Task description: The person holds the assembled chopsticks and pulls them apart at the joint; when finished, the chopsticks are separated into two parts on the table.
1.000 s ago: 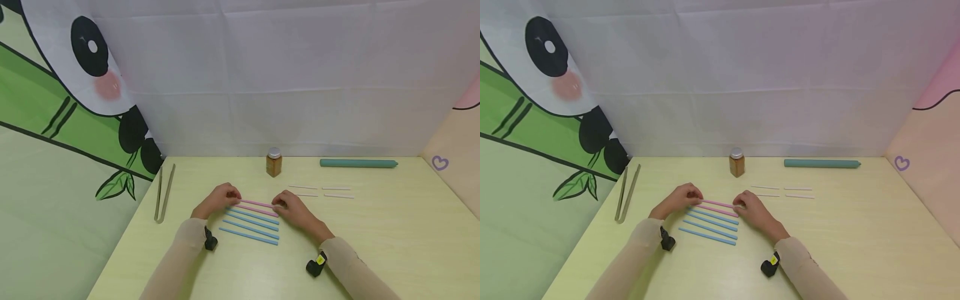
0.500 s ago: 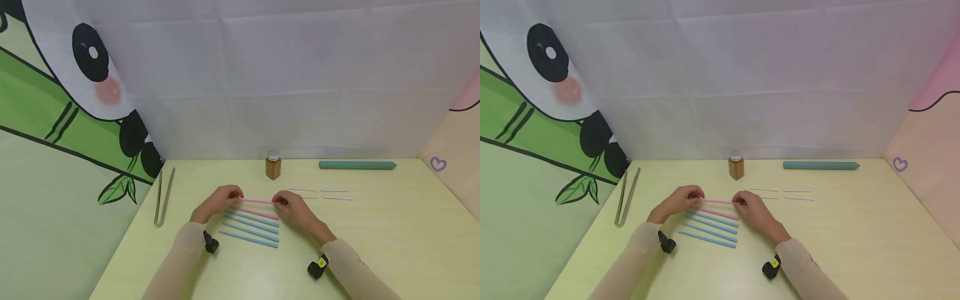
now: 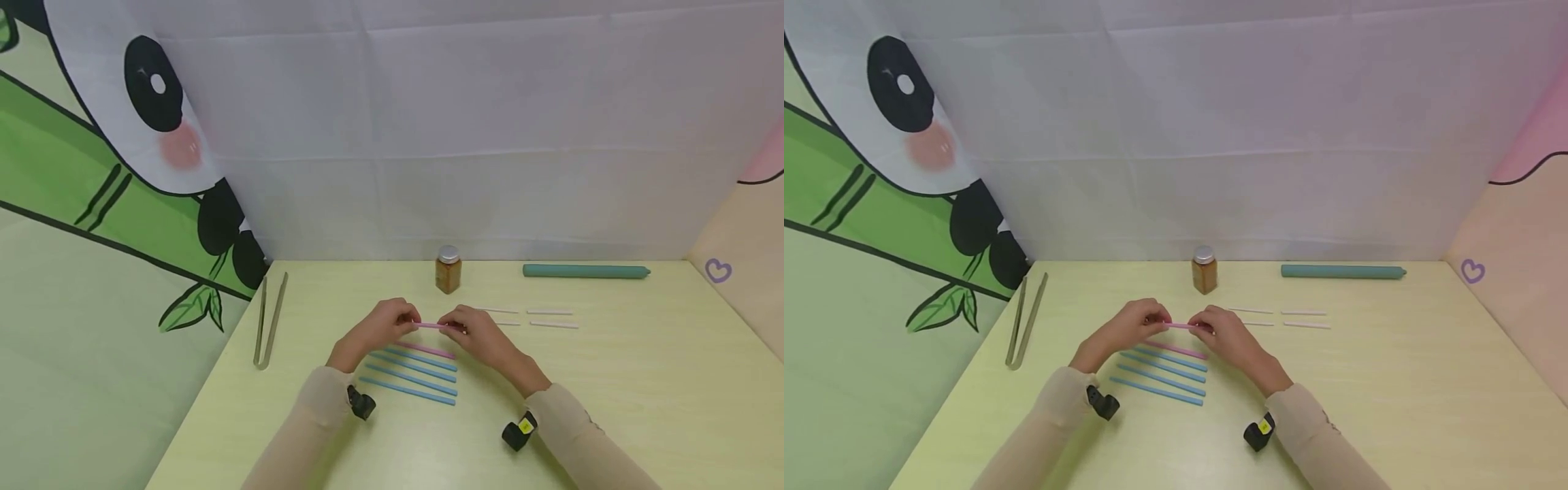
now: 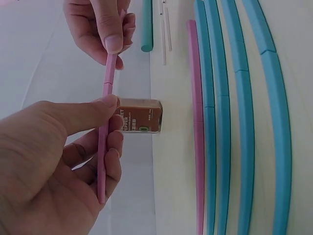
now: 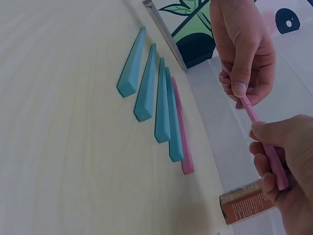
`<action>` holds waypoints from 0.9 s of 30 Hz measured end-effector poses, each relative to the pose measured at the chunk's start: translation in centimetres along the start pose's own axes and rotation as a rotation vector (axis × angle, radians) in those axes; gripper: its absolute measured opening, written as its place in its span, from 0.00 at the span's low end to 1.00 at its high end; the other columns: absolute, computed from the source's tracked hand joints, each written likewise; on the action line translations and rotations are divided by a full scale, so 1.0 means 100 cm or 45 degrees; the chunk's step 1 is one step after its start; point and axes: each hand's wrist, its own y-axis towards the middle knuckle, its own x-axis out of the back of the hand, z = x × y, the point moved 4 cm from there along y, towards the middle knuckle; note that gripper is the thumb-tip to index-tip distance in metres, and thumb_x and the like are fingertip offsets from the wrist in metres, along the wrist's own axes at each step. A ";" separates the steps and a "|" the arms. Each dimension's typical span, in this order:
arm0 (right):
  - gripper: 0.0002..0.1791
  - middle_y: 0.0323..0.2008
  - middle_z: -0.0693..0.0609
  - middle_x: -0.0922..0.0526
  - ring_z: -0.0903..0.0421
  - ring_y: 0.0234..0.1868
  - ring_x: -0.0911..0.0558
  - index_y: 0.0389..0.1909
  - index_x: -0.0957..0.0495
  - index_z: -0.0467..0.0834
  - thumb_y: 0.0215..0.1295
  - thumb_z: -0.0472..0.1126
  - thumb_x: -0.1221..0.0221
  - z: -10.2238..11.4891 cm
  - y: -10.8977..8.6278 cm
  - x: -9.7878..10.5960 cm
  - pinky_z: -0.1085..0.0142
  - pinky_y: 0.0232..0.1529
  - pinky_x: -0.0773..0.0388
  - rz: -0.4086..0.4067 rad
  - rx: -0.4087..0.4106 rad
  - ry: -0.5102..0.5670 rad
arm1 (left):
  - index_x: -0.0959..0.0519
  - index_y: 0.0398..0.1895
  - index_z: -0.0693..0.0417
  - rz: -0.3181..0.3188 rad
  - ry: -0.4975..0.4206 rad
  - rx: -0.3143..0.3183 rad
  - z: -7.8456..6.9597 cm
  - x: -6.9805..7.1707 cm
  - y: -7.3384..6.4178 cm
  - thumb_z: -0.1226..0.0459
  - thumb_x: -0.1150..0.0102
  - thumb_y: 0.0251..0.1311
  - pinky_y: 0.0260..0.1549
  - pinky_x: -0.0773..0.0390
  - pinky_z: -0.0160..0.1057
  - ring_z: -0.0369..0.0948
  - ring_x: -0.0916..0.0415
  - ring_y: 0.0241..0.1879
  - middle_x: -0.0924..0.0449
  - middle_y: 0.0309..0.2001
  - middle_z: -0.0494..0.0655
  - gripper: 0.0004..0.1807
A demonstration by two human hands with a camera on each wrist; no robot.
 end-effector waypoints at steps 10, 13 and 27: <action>0.05 0.30 0.55 0.20 0.63 0.29 0.27 0.38 0.17 0.42 0.62 0.37 0.38 0.002 0.001 0.009 0.71 0.32 0.26 -0.053 0.068 0.027 | 0.19 0.39 0.55 -0.062 -0.008 -0.074 -0.011 0.001 0.004 0.65 0.43 0.65 0.33 0.26 0.31 0.36 0.28 0.32 0.25 0.32 0.44 0.05; 0.05 0.31 0.54 0.20 0.62 0.30 0.26 0.38 0.17 0.42 0.63 0.37 0.38 0.002 0.001 0.010 0.70 0.33 0.24 -0.061 0.055 0.027 | 0.18 0.39 0.54 -0.086 -0.002 -0.070 -0.010 0.000 0.005 0.64 0.43 0.65 0.33 0.26 0.30 0.35 0.29 0.31 0.25 0.32 0.43 0.05; 0.03 0.31 0.53 0.22 0.61 0.29 0.29 0.36 0.20 0.40 0.64 0.35 0.40 -0.004 -0.002 0.014 0.70 0.30 0.29 -0.127 0.000 0.015 | 0.17 0.35 0.54 -0.201 -0.003 -0.140 -0.007 -0.004 0.018 0.64 0.41 0.63 0.32 0.27 0.29 0.34 0.30 0.30 0.25 0.31 0.42 0.05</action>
